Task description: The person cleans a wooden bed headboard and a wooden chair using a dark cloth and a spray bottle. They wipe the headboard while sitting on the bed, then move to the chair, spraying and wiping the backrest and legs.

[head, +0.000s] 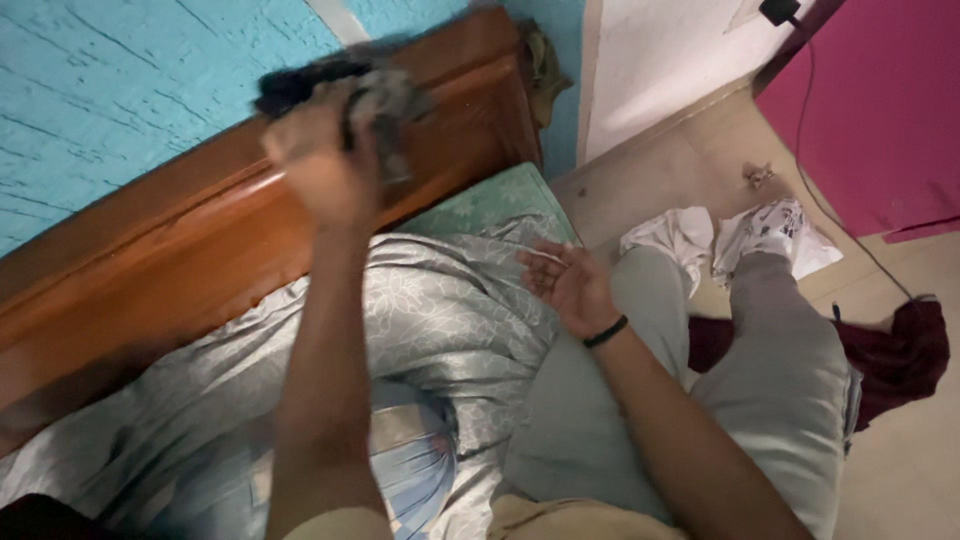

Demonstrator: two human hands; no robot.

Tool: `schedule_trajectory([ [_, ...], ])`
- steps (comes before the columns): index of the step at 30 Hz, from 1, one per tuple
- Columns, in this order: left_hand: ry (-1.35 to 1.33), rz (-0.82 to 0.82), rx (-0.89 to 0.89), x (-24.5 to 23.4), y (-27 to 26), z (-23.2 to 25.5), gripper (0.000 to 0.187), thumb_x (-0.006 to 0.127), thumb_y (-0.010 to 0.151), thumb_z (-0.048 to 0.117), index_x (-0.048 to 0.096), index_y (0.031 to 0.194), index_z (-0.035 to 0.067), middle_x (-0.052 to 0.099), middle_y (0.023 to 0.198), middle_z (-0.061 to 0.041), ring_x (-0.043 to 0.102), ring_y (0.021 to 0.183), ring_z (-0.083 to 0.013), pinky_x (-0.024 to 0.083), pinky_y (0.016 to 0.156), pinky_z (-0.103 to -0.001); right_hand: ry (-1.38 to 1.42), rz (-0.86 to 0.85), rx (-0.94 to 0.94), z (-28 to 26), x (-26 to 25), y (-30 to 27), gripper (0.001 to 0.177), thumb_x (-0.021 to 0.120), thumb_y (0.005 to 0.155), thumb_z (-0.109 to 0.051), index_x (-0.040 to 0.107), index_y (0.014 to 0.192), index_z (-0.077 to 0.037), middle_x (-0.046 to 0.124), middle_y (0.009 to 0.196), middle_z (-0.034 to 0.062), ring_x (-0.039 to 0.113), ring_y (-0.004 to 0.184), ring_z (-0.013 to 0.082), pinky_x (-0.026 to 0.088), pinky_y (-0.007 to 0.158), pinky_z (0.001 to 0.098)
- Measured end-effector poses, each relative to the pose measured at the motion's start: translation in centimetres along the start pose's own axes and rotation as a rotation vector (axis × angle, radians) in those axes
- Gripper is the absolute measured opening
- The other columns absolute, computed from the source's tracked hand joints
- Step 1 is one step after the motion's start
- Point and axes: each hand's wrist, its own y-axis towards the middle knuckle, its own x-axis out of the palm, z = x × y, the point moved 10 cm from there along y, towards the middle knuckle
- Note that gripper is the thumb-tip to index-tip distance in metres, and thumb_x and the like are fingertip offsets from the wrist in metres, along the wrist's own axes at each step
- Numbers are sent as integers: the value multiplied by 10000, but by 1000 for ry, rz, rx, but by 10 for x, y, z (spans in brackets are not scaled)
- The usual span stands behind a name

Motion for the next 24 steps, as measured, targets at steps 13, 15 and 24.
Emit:
schedule_trajectory([
  [13,-143,-61,170,38,22,65,340,664,939,13,705,1267,95,723,1298,-58,642,1266,-226,462,1037,-432,-3,31,-31,-5,-5,-7,542,530,978,-434,613,1322,-23,686,1289,178,661,1061,263,513,991,422],
  [15,-103,-96,233,15,14,52,354,677,930,39,704,1281,74,715,1346,-77,627,1300,-242,450,1046,-456,12,43,-24,-7,-7,-9,552,541,1000,-450,602,1329,-10,678,1288,189,653,1065,281,506,976,429],
  [24,-12,-136,190,-61,-66,6,313,684,961,42,707,1273,58,684,1376,-101,611,1346,-255,448,1111,-497,25,4,0,2,-13,-1,552,538,994,-465,587,1325,-25,658,1346,216,641,1108,287,494,1051,438],
])
